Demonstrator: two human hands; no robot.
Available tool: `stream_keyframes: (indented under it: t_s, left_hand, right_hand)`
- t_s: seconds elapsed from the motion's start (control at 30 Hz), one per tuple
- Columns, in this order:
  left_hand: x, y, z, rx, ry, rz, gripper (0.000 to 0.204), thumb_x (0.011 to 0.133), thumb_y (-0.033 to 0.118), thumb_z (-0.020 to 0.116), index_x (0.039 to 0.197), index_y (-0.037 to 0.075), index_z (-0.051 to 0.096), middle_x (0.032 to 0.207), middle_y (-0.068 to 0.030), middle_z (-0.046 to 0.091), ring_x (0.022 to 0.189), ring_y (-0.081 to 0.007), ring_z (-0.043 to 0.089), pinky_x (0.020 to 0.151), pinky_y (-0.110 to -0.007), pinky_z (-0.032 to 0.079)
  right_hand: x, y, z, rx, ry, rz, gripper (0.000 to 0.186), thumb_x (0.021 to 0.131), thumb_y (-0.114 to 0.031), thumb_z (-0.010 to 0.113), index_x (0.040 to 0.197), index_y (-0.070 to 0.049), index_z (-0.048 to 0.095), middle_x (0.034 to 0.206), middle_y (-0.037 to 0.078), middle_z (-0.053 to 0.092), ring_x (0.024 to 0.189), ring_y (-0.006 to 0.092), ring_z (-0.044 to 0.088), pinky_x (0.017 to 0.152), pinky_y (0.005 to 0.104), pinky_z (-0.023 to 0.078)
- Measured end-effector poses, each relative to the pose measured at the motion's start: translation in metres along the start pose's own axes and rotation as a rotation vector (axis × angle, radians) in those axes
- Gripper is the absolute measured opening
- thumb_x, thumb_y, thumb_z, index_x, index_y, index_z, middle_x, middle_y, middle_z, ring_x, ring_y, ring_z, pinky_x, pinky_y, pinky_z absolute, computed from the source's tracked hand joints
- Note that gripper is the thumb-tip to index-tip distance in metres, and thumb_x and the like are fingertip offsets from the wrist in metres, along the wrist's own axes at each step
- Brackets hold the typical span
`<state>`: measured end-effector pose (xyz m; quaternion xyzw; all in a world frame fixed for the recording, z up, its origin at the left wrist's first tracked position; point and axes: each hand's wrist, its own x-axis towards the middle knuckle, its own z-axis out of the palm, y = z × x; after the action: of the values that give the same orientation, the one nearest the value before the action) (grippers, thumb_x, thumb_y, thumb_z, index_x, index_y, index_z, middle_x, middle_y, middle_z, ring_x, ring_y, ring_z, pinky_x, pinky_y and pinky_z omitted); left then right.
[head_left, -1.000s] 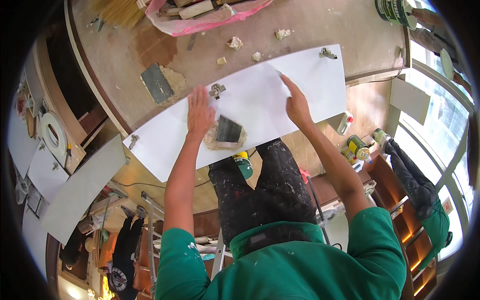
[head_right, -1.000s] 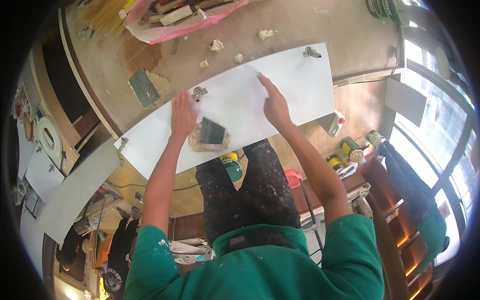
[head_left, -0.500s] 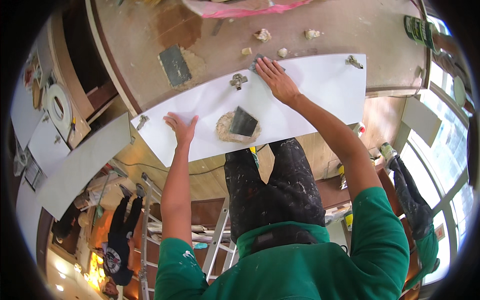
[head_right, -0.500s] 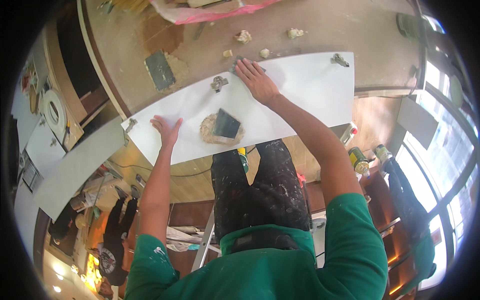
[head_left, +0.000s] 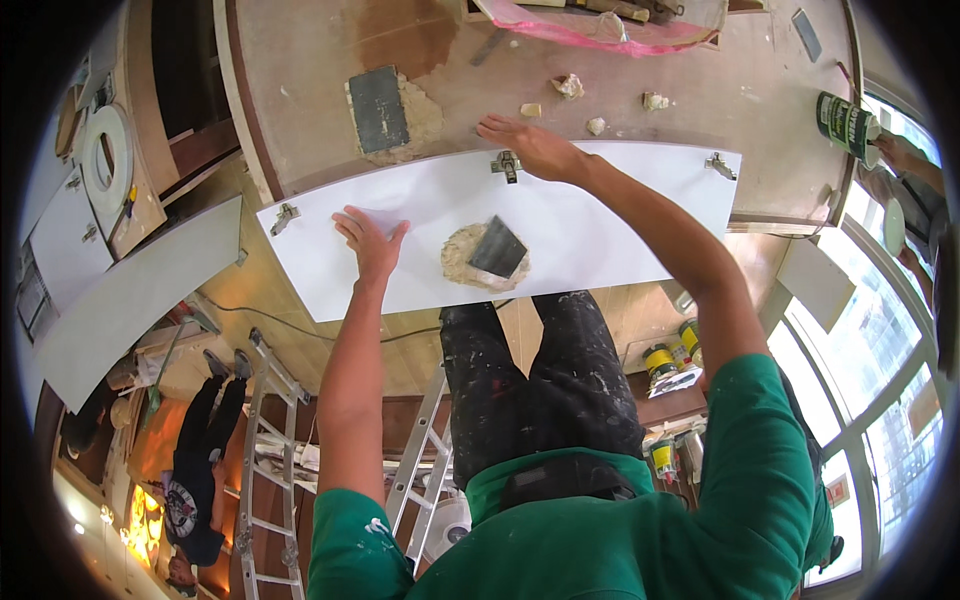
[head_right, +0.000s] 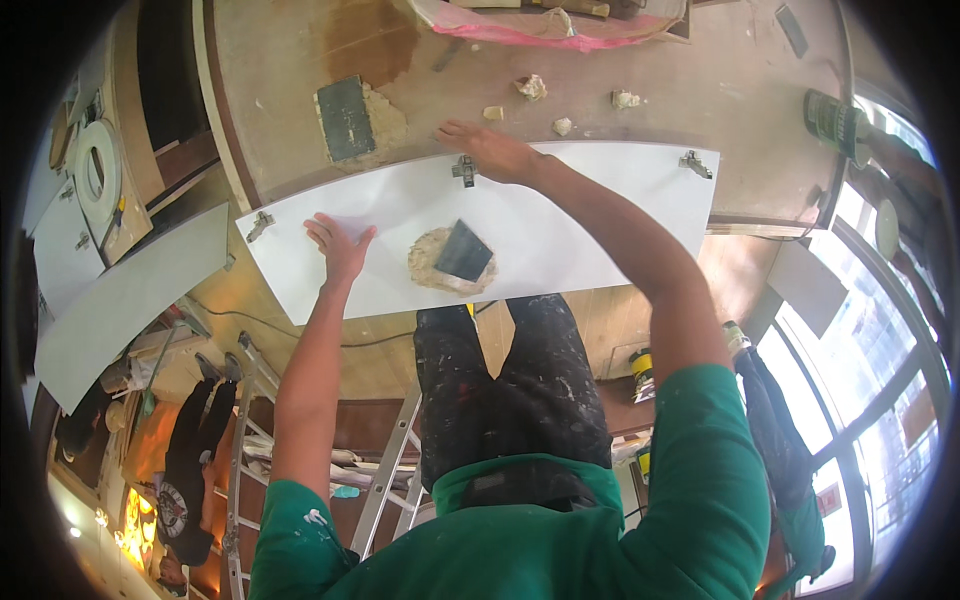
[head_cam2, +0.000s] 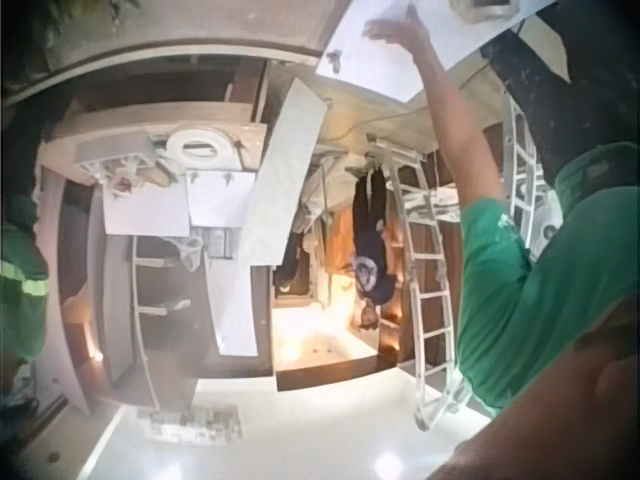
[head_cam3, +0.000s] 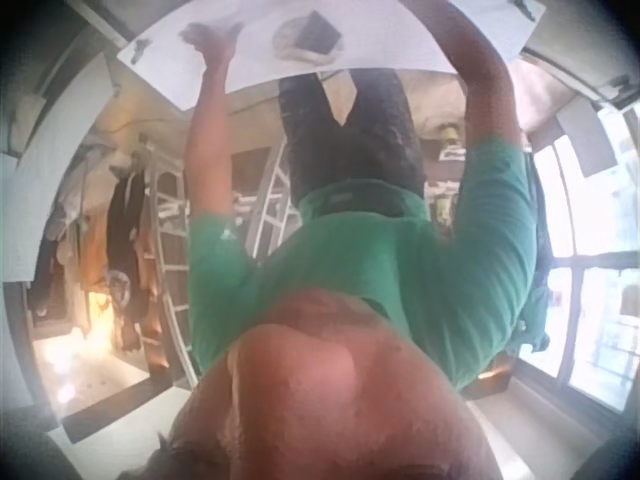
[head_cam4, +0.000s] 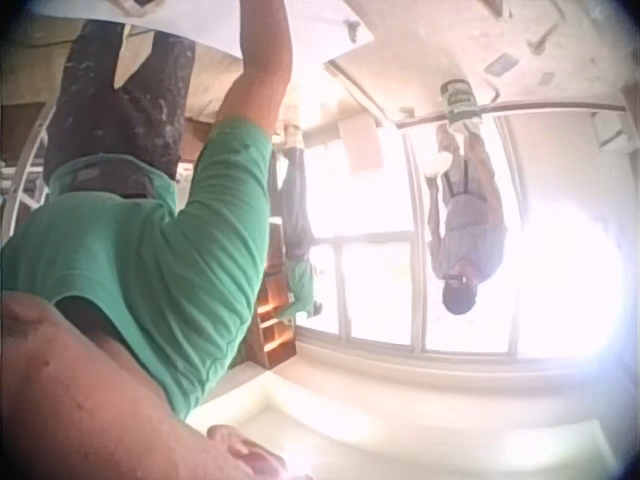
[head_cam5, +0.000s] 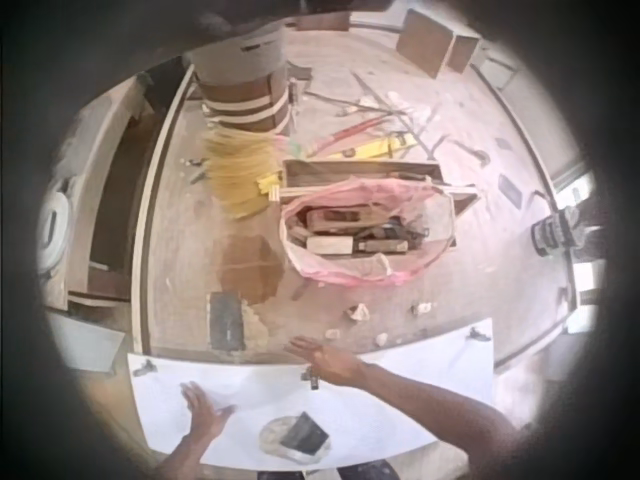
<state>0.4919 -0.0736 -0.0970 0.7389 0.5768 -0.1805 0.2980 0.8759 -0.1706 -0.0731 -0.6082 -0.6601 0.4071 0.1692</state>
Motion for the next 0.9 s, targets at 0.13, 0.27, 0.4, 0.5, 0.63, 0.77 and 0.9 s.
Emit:
stream_keyframes:
  t_s: [0.13, 0.27, 0.4, 0.5, 0.63, 0.77, 0.9]
  left_hand:
    - [0.006, -0.014, 0.005, -0.032, -0.038, -0.022, 0.129, 0.077, 0.056, 0.075, 0.15, -0.003, -0.013, 0.152, -0.036, -0.021, 0.142, -0.0556, -0.013, 0.113, -0.066, 0.013]
    - [0.013, -0.022, 0.006, 0.055, -0.1, -0.04, 0.129, 0.079, 0.063, 0.069, 0.15, 0.0, -0.018, 0.15, -0.0373, -0.025, 0.141, -0.0573, -0.015, 0.113, -0.066, 0.01]
    - [0.014, -0.023, 0.007, 0.097, -0.07, 0.002, 0.128, 0.081, 0.067, 0.064, 0.148, -0.004, -0.018, 0.149, -0.0388, -0.024, 0.141, -0.056, -0.014, 0.116, -0.062, 0.006]
    - [0.017, -0.024, 0.007, 0.119, -0.093, -0.009, 0.127, 0.082, 0.066, 0.064, 0.147, -0.007, -0.018, 0.149, -0.0395, -0.024, 0.142, -0.055, -0.015, 0.117, -0.059, 0.004]
    - [0.022, -0.013, -0.002, 0.171, -0.146, -0.046, 0.128, 0.081, 0.064, 0.066, 0.147, -0.008, -0.017, 0.148, -0.0419, -0.021, 0.141, -0.055, -0.016, 0.117, -0.058, 0.002]
    - [0.025, 0.034, -0.012, 0.013, -0.286, -0.148, 0.139, 0.072, 0.065, 0.074, 0.146, -0.01, -0.016, 0.147, -0.0451, -0.019, 0.139, -0.058, -0.017, 0.116, -0.059, 0.002]
    - [0.018, 0.1, 0.015, 0.025, -0.293, -0.243, 0.158, 0.056, 0.064, 0.086, 0.143, -0.012, -0.022, 0.144, -0.0484, -0.02, 0.137, -0.0624, -0.014, 0.115, -0.062, 0.003]
  right_hand:
    - [0.03, -0.017, 0.013, 0.142, -0.003, -0.094, 0.069, 0.073, 0.009, 0.046, 0.141, -0.006, 0.047, 0.148, 0.018, 0.043, 0.138, 0.0328, 0.039, 0.113, 0.0405, 0.036]
    - [0.014, -0.007, 0.026, 0.036, -0.141, -0.028, 0.065, 0.076, 0.008, 0.047, 0.14, -0.004, 0.047, 0.145, 0.018, 0.046, 0.136, 0.0325, 0.042, 0.11, 0.0405, 0.04]
    - [-0.048, 0.025, 0.013, -0.091, -0.029, 0.081, 0.067, 0.077, 0.007, 0.048, 0.143, -0.002, 0.041, 0.151, 0.016, 0.039, 0.141, 0.0296, 0.035, 0.116, 0.0401, 0.033]
    - [-0.117, 0.044, 0.004, -0.259, 0.123, 0.186, 0.069, 0.079, 0.007, 0.05, 0.145, -0.004, 0.038, 0.155, 0.014, 0.033, 0.146, 0.0275, 0.026, 0.12, 0.0401, 0.024]
    - [-0.213, 0.093, -0.017, -0.276, 0.363, 0.401, 0.071, 0.078, 0.01, 0.045, 0.147, -0.004, 0.036, 0.155, 0.015, 0.032, 0.146, 0.0297, 0.024, 0.121, 0.0416, 0.02]
    - [-0.231, 0.123, -0.014, -0.461, 0.592, 0.821, 0.061, 0.083, 0.005, 0.042, 0.144, -0.001, 0.039, 0.151, 0.02, 0.036, 0.145, 0.0325, 0.027, 0.12, 0.0447, 0.022]
    - [-0.156, 0.072, 0.035, -0.349, 0.533, 0.616, 0.057, 0.087, 0.0, 0.041, 0.144, 0.0, 0.038, 0.152, 0.018, 0.036, 0.144, 0.0322, 0.03, 0.12, 0.0427, 0.022]
